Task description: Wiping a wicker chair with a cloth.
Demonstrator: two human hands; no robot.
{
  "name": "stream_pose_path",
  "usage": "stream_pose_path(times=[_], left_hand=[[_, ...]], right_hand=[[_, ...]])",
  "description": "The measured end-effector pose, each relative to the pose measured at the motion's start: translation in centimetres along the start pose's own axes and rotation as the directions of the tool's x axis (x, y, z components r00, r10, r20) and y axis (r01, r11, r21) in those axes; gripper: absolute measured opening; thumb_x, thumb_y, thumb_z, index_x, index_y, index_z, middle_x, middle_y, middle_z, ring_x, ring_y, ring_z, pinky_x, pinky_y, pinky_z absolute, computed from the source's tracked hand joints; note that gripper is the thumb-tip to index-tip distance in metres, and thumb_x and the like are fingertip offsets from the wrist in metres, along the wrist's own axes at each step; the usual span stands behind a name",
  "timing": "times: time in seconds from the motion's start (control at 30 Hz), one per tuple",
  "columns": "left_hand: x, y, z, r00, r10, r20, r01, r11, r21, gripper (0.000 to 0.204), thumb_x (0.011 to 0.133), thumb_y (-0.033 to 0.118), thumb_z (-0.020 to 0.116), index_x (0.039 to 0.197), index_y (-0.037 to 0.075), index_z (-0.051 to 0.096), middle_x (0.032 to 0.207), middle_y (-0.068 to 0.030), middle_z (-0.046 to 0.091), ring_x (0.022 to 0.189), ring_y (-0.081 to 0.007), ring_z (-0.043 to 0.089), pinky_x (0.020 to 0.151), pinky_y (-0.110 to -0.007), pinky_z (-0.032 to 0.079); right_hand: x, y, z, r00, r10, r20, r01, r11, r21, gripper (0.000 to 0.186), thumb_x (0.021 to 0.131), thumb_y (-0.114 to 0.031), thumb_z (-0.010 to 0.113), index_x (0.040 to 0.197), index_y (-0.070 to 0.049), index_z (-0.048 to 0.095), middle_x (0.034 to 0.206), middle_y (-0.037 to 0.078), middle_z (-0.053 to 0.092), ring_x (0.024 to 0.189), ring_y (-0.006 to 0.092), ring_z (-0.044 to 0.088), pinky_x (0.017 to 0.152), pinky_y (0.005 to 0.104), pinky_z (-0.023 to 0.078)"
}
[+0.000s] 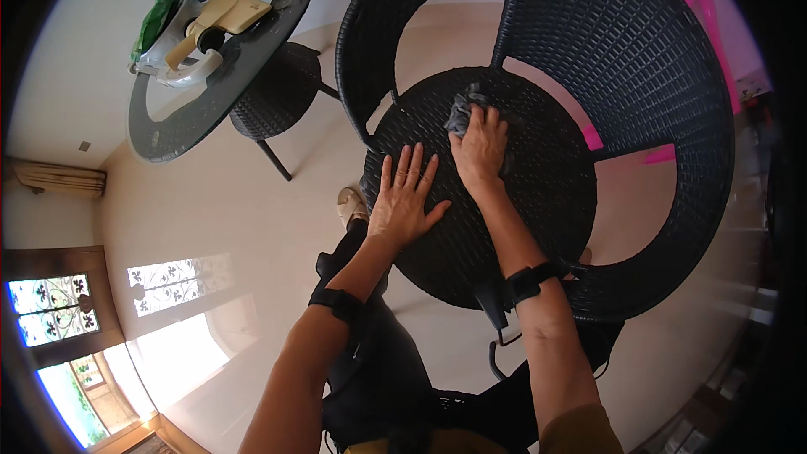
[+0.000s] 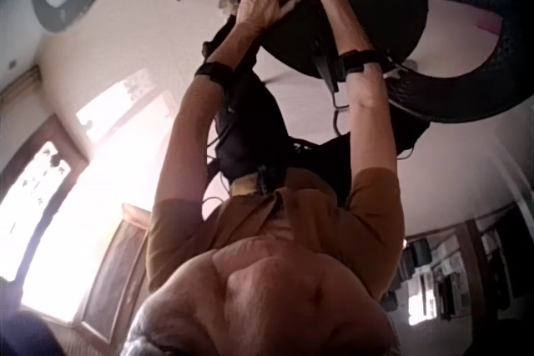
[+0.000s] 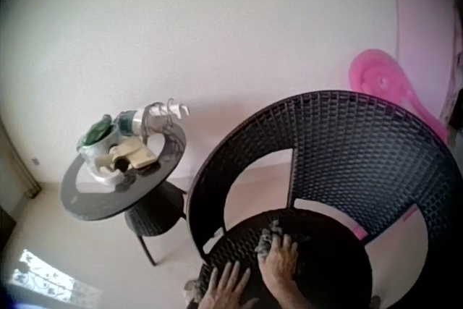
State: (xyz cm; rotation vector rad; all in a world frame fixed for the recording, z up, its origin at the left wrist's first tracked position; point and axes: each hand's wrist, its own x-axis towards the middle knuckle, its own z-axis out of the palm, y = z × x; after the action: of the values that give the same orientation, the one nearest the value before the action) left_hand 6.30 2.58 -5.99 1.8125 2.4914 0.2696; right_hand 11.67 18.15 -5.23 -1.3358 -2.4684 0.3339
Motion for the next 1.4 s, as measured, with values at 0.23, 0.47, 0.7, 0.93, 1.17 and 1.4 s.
stream_pose_path(times=[0.23,0.47,0.7,0.93,1.17,1.4], left_hand=[[0.3,0.7,-0.4,0.997,0.005,0.074,-0.006,1.0,0.009,0.076,0.088,0.054,0.047,0.146,0.01,0.027,0.152,-0.0169,0.02,0.142,-0.03,0.015,0.115,-0.049,0.007],[0.3,0.5,-0.7,0.997,-0.01,0.076,0.008,1.0,0.028,0.077,0.089,0.055,0.045,0.147,0.011,0.023,0.153,-0.0161,0.017,0.143,-0.03,0.013,0.115,-0.048,0.007],[0.2,0.5,-0.7,0.999,-0.006,0.042,0.005,0.999,0.039,0.073,0.091,0.056,0.04,0.148,0.014,0.022,0.154,-0.0145,0.016,0.143,-0.0285,0.012,0.116,-0.046,0.007],[-0.1,0.3,0.0,1.0,-0.002,-0.006,0.002,1.0,0.006,0.073,0.091,0.056,0.041,0.147,0.013,0.024,0.153,-0.0152,0.018,0.143,-0.0291,0.013,0.116,-0.047,0.007],[-0.2,0.1,-0.1,1.0,-0.001,-0.025,0.0,1.0,-0.006,0.073,0.09,0.056,0.041,0.147,0.013,0.025,0.153,-0.0149,0.018,0.142,-0.029,0.015,0.115,-0.047,0.008],[0.1,0.1,0.0,1.0,0.021,-0.022,-0.022,0.998,-0.054,0.068,0.087,0.043,0.047,0.141,0.004,0.034,0.151,-0.0173,0.023,0.142,-0.0293,0.018,0.116,-0.047,0.008]], right_hand=[[6.2,-4.6,3.9,0.957,-0.289,0.003,0.284,0.943,0.172,0.037,0.072,-0.026,0.074,0.104,-0.009,0.065,0.114,0.007,0.057,0.104,0.0303,0.052,0.086,0.0431,0.046],[10.2,1.4,0.4,0.989,-0.023,0.147,0.011,0.997,0.083,0.041,0.08,-0.037,0.066,0.113,-0.014,0.061,0.115,0.003,0.058,0.112,0.0279,0.05,0.091,0.05,0.042],[4.1,14.3,-3.7,0.99,0.121,-0.078,-0.133,0.975,-0.179,0.048,0.075,-0.03,0.073,0.118,-0.013,0.058,0.122,0.003,0.054,0.109,0.029,0.052,0.088,0.048,0.046],[-4.2,16.6,-6.5,0.95,0.203,-0.238,-0.257,0.939,-0.226,0.046,0.077,-0.02,0.072,0.118,-0.013,0.053,0.131,0.003,0.048,0.108,0.0321,0.05,0.084,0.0523,0.041],[-7.8,10.5,-5.6,0.964,0.245,-0.107,-0.262,0.947,-0.187,0.045,0.073,-0.02,0.074,0.112,-0.013,0.054,0.126,0.007,0.048,0.105,0.0329,0.05,0.079,0.051,0.042],[-8.2,-0.6,-0.7,0.991,-0.102,-0.082,0.104,0.994,0.023,0.038,0.068,-0.022,0.075,0.102,-0.012,0.061,0.123,0.006,0.053,0.1,0.028,0.052,0.077,0.045,0.043]])
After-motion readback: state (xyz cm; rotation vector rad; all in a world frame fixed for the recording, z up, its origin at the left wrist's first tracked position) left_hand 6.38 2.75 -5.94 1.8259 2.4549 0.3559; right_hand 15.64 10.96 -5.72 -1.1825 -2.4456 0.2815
